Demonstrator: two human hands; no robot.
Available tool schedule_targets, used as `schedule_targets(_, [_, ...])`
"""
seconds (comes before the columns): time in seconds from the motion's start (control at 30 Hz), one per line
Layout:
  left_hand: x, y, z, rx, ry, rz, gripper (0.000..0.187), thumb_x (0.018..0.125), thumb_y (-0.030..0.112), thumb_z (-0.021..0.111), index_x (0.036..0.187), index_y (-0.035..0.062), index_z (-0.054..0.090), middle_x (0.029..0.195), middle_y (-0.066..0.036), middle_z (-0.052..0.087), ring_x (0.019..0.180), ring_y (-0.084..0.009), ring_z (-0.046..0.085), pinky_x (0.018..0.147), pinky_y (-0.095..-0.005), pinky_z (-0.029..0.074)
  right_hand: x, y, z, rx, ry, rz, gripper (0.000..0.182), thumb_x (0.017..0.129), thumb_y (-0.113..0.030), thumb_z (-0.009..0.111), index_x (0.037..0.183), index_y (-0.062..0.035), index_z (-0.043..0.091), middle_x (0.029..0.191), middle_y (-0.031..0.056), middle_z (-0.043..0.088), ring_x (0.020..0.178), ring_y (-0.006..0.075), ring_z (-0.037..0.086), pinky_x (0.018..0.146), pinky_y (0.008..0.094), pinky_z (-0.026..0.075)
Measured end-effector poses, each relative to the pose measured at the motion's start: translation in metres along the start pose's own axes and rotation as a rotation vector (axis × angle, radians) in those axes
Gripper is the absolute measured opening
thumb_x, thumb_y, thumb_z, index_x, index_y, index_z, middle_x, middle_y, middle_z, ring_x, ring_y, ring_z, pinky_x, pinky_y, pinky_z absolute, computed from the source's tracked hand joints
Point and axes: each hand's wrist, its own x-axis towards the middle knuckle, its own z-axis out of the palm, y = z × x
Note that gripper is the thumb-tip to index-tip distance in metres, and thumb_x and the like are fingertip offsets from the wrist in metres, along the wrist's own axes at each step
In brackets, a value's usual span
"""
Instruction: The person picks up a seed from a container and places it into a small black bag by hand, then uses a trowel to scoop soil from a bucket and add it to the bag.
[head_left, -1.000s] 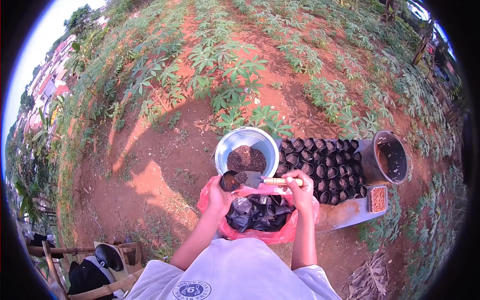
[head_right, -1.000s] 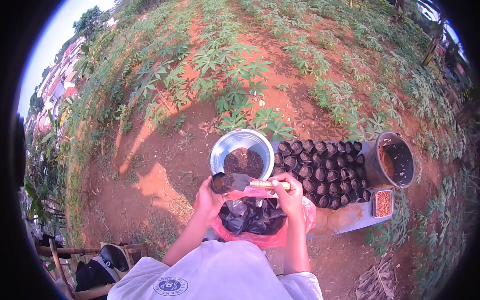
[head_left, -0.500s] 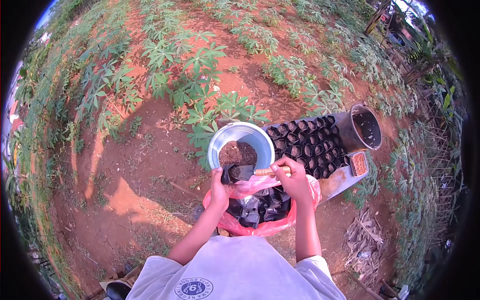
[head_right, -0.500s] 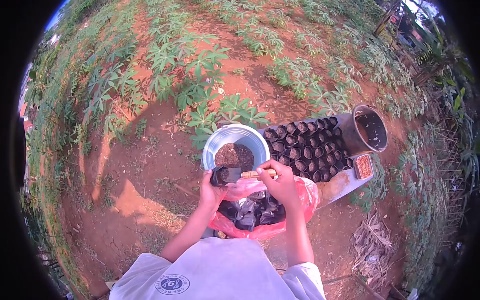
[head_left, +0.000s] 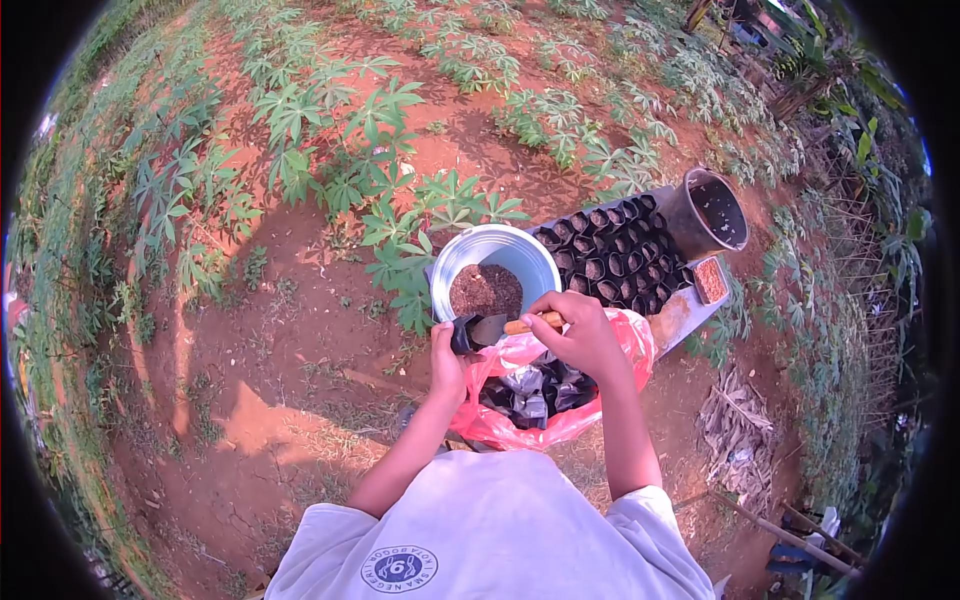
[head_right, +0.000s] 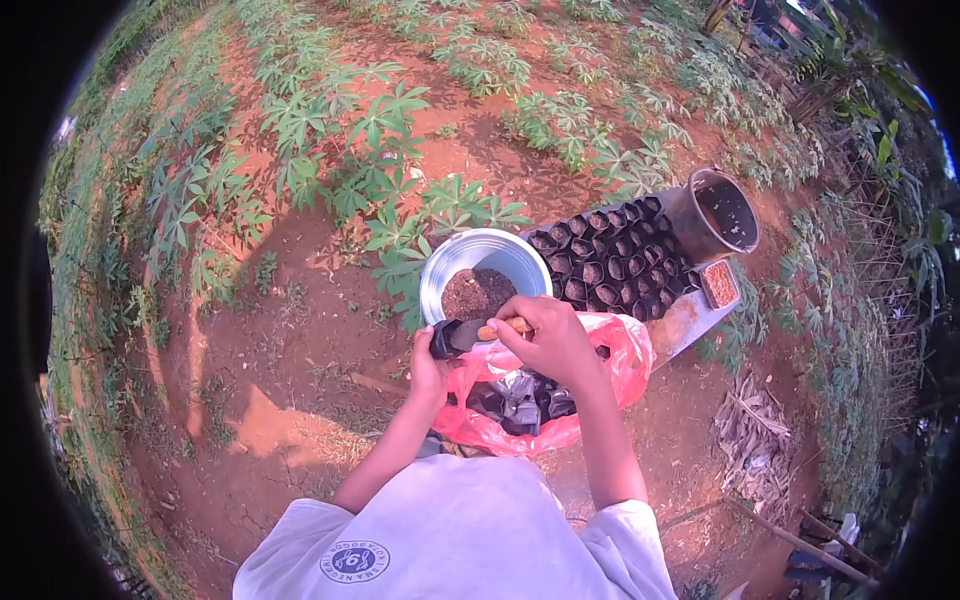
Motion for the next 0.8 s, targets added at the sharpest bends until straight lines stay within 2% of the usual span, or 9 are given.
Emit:
schedule_targets(0.13, [0.004, -0.002, -0.004, -0.017, -0.023, -0.057, 0.032, 0.096, 0.035, 0.034, 0.109, 0.0116, 0.051, 0.097, -0.007, 0.065, 0.083, -0.0193, 0.064, 0.063, -0.0349, 0.052, -0.007, -0.001, -0.006, -0.041, 0.046, -0.028, 0.015, 0.08, -0.016, 0.067, 0.078, -0.0015, 0.062, 0.067, 0.0114, 0.062, 0.059, 0.0244, 0.059, 0.056, 0.033, 0.046])
schedule_targets(0.2, [0.01, -0.004, -0.011, -0.03, -0.038, -0.07, 0.039, 0.096, 0.036, 0.031, 0.107, 0.0076, 0.055, 0.094, -0.008, 0.066, 0.081, -0.0206, 0.065, 0.063, -0.0348, 0.052, -0.012, 0.006, -0.011, 0.05, 0.124, 0.026, 0.014, 0.08, -0.014, 0.066, 0.079, -0.001, 0.062, 0.067, 0.0108, 0.061, 0.058, 0.02, 0.059, 0.056, 0.0308, 0.045])
schedule_targets(0.23, [0.011, -0.003, -0.013, -0.035, -0.035, -0.088, 0.041, 0.096, 0.037, 0.03, 0.106, 0.0066, 0.056, 0.092, -0.008, 0.066, 0.08, -0.0211, 0.065, 0.063, -0.0351, 0.052, -0.014, 0.009, -0.012, 0.082, 0.167, 0.062, 0.013, 0.082, -0.012, 0.065, 0.079, 0.0001, 0.061, 0.065, 0.008, 0.06, 0.058, 0.0133, 0.056, 0.055, 0.0278, 0.043])
schedule_targets(0.47, [0.006, 0.001, -0.032, -0.065, -0.028, -0.154, 0.05, 0.095, 0.044, 0.027, 0.101, 0.0047, 0.057, 0.086, -0.008, 0.065, 0.075, -0.0244, 0.065, 0.062, -0.0356, 0.051, -0.029, 0.074, 0.019, 0.222, 0.388, 0.299, 0.013, 0.084, -0.011, 0.063, 0.083, 0.0009, 0.059, 0.067, 0.0049, 0.056, 0.06, 0.0083, 0.051, 0.056, 0.0245, 0.041])
schedule_targets(0.5, [0.004, 0.002, -0.031, -0.059, -0.021, -0.154, 0.05, 0.095, 0.044, 0.027, 0.101, 0.0047, 0.057, 0.086, -0.008, 0.065, 0.075, -0.0244, 0.065, 0.062, -0.0356, 0.051, -0.03, 0.08, 0.021, 0.109, 0.317, 0.306, 0.011, 0.085, -0.01, 0.062, 0.089, 0.0003, 0.059, 0.075, 0.0087, 0.059, 0.064, 0.0147, 0.056, 0.057, 0.0276, 0.044])
schedule_targets(0.53, [0.001, 0.004, -0.03, -0.084, -0.01, -0.154, 0.049, 0.095, 0.043, 0.027, 0.101, 0.0042, 0.057, 0.086, -0.009, 0.066, 0.073, -0.0249, 0.065, 0.061, -0.0353, 0.051, -0.028, 0.085, 0.025, 0.116, 0.315, 0.311, 0.011, 0.085, -0.01, 0.062, 0.089, 0.0003, 0.059, 0.075, 0.0087, 0.059, 0.064, 0.0147, 0.056, 0.057, 0.0276, 0.044])
schedule_targets(0.6, [0.0, 0.002, -0.032, -0.103, 0.009, -0.153, 0.049, 0.094, 0.042, 0.028, 0.101, 0.0036, 0.058, 0.086, -0.01, 0.067, 0.07, -0.0253, 0.065, 0.059, -0.035, 0.05, -0.022, 0.098, 0.035, -0.057, 0.22, 0.106, 0.012, 0.084, -0.008, 0.061, 0.093, -0.0007, 0.058, 0.085, 0.0129, 0.06, 0.074, 0.0262, 0.06, 0.064, 0.0343, 0.047])
schedule_targets(0.63, [0.001, 0.002, -0.037, -0.108, -0.024, -0.139, 0.048, 0.093, 0.041, 0.028, 0.101, 0.004, 0.057, 0.086, -0.01, 0.067, 0.07, -0.0257, 0.065, 0.058, -0.0354, 0.05, -0.018, 0.105, 0.038, -0.076, 0.16, 0.075, 0.016, 0.082, -0.006, 0.06, 0.097, -0.001, 0.057, 0.092, 0.015, 0.058, 0.086, 0.0337, 0.058, 0.073, 0.0404, 0.048])
schedule_targets(0.8, [-0.001, -0.001, -0.033, -0.084, 0.068, -0.108, 0.047, 0.09, 0.037, 0.026, 0.099, 0.0017, 0.056, 0.083, -0.014, 0.065, 0.074, -0.0259, 0.064, 0.056, -0.0347, 0.048, 0.006, 0.143, 0.052, -0.067, 0.066, -0.019, 0.017, 0.08, -0.004, 0.06, 0.096, -0.0005, 0.056, 0.09, 0.0143, 0.056, 0.09, 0.0338, 0.057, 0.076, 0.0413, 0.047])
